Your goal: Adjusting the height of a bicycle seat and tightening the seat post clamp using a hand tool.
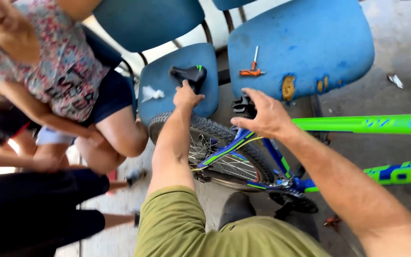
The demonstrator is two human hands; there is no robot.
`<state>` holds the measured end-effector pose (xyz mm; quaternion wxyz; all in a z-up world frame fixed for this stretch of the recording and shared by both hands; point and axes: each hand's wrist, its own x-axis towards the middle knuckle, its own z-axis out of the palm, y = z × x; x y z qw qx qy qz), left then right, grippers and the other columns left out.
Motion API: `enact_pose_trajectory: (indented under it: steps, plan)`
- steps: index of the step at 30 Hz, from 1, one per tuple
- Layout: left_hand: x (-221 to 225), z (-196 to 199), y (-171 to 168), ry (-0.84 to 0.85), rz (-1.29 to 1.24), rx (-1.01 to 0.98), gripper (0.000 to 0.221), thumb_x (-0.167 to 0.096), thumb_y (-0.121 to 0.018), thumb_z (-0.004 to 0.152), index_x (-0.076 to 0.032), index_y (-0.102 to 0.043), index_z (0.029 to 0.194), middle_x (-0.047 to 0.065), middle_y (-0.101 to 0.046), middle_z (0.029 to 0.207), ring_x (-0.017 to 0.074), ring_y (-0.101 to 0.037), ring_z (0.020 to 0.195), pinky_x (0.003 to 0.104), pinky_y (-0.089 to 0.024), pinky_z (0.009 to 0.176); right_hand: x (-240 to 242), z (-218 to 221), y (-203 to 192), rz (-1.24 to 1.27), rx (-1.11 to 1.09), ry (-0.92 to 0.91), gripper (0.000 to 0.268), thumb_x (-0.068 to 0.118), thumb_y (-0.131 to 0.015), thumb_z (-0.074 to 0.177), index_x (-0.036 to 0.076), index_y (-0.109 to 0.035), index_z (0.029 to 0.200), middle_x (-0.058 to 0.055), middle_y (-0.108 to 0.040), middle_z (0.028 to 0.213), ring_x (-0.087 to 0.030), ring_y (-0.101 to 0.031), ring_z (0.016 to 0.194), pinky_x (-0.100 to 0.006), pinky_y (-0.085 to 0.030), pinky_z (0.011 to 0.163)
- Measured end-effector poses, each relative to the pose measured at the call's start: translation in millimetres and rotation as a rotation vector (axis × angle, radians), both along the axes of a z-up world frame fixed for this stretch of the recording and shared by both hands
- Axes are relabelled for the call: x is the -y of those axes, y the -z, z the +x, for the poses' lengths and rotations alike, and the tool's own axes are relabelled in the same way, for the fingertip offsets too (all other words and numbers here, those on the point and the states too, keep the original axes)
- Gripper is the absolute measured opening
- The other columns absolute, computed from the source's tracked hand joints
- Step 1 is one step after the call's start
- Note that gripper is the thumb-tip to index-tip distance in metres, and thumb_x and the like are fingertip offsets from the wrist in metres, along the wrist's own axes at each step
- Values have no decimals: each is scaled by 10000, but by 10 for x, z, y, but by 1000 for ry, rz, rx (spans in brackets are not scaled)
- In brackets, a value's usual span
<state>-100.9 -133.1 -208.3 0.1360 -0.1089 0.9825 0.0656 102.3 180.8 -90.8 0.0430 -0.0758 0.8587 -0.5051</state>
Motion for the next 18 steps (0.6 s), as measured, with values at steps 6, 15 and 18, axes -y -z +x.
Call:
enact_pose_trajectory:
  steps: [6,15,18]
  plan:
    - [103,-557,19,250,-96,-82,500,-273,-820,809,-56,-603,1204,221,-646,1147,420,-723,1063,505,-603,855,109,16,127,-116,-103,131,870,365,-949,725,13,-576,1428,-245,-678,1272,-413,-683,1168,-514,-557,1030]
    - [1173,323,-1533,193,1085,41,471,-190,-803,726,-85,-705,1175,68,-749,1068,212,-727,952,348,-636,786,213,-71,-76,-274,80,239,652,507,-591,902,103,-560,1413,-49,-627,1366,-180,-598,1267,-334,-485,967]
    - [1054,641,-1339,473,1315,-69,527,-85,-914,711,-103,-719,1200,0,-753,1092,132,-691,1002,306,-608,949,240,-30,-68,-283,82,262,716,678,-534,908,144,-556,1386,-40,-624,1350,-202,-630,1223,-353,-510,941]
